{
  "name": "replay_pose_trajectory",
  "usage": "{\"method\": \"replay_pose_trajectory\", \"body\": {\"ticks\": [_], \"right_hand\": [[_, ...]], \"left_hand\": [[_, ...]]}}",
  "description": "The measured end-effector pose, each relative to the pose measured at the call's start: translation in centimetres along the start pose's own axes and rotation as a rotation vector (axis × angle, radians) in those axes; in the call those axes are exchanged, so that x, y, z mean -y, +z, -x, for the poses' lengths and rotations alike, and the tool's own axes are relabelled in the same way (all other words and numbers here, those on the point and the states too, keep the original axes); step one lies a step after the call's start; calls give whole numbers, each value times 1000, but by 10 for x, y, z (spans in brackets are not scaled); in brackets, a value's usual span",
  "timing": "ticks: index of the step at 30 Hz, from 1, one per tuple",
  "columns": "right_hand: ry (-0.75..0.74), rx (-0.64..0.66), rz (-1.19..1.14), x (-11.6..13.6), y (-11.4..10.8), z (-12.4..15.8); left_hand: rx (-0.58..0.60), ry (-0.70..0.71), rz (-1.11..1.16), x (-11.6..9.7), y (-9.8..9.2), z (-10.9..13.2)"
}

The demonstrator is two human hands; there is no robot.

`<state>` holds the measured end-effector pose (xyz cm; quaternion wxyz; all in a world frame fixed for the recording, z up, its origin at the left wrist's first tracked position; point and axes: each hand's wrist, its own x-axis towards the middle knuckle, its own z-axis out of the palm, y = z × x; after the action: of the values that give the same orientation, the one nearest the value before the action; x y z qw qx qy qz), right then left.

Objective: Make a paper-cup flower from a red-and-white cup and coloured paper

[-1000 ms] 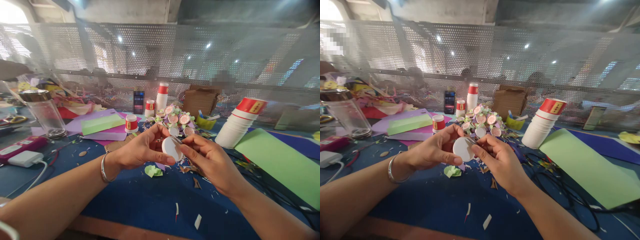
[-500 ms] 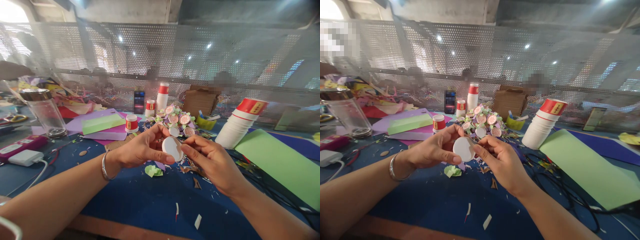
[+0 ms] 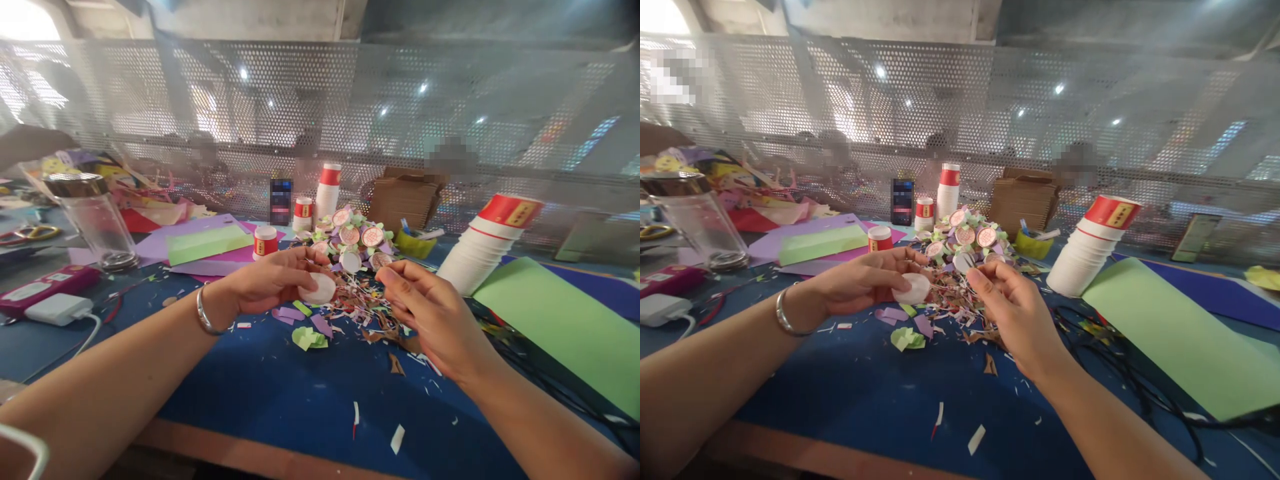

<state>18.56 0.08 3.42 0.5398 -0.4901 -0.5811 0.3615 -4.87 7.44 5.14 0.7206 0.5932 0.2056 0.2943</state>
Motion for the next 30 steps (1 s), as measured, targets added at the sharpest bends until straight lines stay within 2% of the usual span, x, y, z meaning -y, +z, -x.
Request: {"method": "replay_pose_trajectory", "body": {"ticks": [2,6,8,11,13,15,17,20,22,26,28,30], "right_hand": [[-5,6,-6,-2,0,-1],[22,29,81,-2,1,-2],[45,60,130,0,3,-2],[71,125,198,1,6,-1],[70,164,253,1,8,-1],[50,183,304,1,9,-1],[24,187,334,0,10,-1],[21,194,344,-1,9,-2],[24,193,353,-1,8,-2],[18,193,416,-3,5,-4],[12,205,457,-4,5,-4],[3,225,510,-5,5,-3]], "left_hand": [[-43,-30,-188,0,-10,-2],[-102,-3,-586,0,-24,-2],[-46,-28,-683,-3,-27,1],[149,-124,-769,-12,-27,7],[256,-171,-911,-19,-24,11],[284,-182,-1083,-23,-21,13],[258,-173,-1210,-24,-20,14],[166,-115,-1293,-20,-21,12],[64,-54,-1299,-15,-26,10],[-237,68,-1321,-10,-41,4],[-421,140,-1310,-11,-51,0],[-552,196,-1292,-13,-63,-3]]}}
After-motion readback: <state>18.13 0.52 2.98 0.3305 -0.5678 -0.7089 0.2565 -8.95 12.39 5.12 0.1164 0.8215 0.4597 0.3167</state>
